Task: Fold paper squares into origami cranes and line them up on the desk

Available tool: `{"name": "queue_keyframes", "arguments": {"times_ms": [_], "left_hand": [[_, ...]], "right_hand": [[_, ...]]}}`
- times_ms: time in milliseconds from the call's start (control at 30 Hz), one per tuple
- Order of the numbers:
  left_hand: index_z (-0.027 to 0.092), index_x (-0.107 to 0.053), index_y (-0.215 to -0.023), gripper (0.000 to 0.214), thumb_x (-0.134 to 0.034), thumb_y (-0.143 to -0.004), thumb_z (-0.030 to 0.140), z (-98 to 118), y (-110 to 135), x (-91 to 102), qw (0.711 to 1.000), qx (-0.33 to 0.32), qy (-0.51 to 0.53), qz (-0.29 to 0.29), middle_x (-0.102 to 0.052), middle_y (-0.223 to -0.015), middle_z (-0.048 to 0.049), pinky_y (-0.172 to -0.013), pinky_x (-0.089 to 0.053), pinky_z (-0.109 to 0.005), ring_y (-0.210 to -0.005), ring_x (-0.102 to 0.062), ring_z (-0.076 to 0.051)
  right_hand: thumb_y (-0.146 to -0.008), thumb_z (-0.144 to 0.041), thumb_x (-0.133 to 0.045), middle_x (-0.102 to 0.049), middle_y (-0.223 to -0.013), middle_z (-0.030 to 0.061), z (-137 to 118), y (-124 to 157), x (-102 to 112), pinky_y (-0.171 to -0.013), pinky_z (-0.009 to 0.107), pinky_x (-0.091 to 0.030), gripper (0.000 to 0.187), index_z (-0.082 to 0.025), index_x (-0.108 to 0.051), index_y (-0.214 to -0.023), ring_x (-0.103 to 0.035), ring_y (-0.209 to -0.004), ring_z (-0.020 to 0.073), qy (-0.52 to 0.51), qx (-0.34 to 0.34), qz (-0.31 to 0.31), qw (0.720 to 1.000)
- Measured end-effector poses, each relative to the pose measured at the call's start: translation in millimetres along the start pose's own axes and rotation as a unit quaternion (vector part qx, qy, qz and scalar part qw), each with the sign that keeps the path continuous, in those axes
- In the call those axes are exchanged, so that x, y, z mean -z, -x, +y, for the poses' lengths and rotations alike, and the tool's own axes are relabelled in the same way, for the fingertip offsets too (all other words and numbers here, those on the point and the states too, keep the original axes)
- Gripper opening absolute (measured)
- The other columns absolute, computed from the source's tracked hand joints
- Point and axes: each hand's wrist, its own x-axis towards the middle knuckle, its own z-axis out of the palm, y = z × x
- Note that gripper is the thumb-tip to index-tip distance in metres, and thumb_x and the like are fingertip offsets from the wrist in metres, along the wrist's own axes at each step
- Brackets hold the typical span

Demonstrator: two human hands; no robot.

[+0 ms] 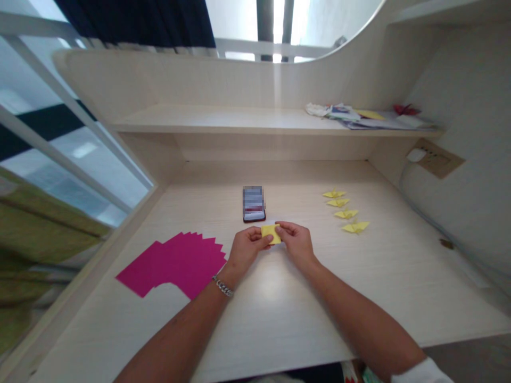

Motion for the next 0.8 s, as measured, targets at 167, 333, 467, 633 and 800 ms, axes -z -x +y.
{"name": "queue_keyframes", "arguments": {"times_ms": [167,333,467,633,800], "left_hand": [[0.011,-0.068,-0.077,0.028,-0.082,-0.056,0.025,-1.5,0.1,-1.4,1.0,0.003,0.001,0.0,-0.071,-0.075,-0.0065,-0.063,-0.056,-0.026,-0.066,-0.067,-0.015],[0.011,-0.067,-0.079,0.03,-0.08,-0.06,0.03,-1.1,1.9,0.1,0.999,0.021,0.024,-0.027,-0.07,-0.08,-0.0074,-0.063,-0.057,-0.026,-0.069,-0.067,-0.016],[0.012,-0.06,-0.065,0.027,-0.079,-0.061,0.03,0.1,2.6,0.3,0.996,0.027,0.075,-0.026,-0.066,-0.073,-0.0037,-0.064,-0.058,-0.028,-0.07,-0.065,-0.015],[0.013,-0.059,-0.066,0.029,-0.078,-0.061,0.033,3.1,4.0,-1.4,0.996,0.027,0.083,-0.024,-0.062,-0.071,-0.0016,-0.062,-0.058,-0.028,-0.067,-0.063,-0.013],[0.013,-0.062,-0.07,0.026,-0.076,-0.065,0.034,4.1,4.4,-1.5,0.997,-0.002,0.07,-0.014,-0.061,-0.071,-0.0007,-0.061,-0.058,-0.026,-0.065,-0.06,-0.012]], "right_hand": [[-0.069,-0.037,-0.069,-0.074,-0.084,0.0078,-4.0,2.5,-1.8,-0.07,0.032,-0.054,0.031,-0.016,-0.072,-0.091,-0.069,-0.075,0.0214,0.013,0.01,0.021,1.0],[-0.07,-0.036,-0.068,-0.074,-0.081,0.0074,-9.9,5.7,-2.9,-0.067,0.031,-0.054,0.028,-0.015,-0.072,-0.088,-0.069,-0.073,0.0211,0.017,0.015,0.027,0.999],[-0.07,-0.036,-0.068,-0.074,-0.079,0.0068,-12.1,7.8,-4.7,-0.065,0.031,-0.054,0.026,-0.016,-0.071,-0.087,-0.068,-0.07,0.0209,0.019,0.026,0.036,0.999],[-0.071,-0.035,-0.067,-0.073,-0.08,0.0063,-10.4,7.3,-4.6,-0.068,0.032,-0.054,0.025,-0.017,-0.072,-0.087,-0.068,-0.071,0.0207,0.034,0.045,0.038,0.998],[-0.071,-0.034,-0.067,-0.073,-0.081,0.0064,-10.2,6.3,-3.1,-0.067,0.032,-0.054,0.023,-0.017,-0.072,-0.087,-0.067,-0.072,0.0205,0.043,0.053,0.035,0.997]]}}
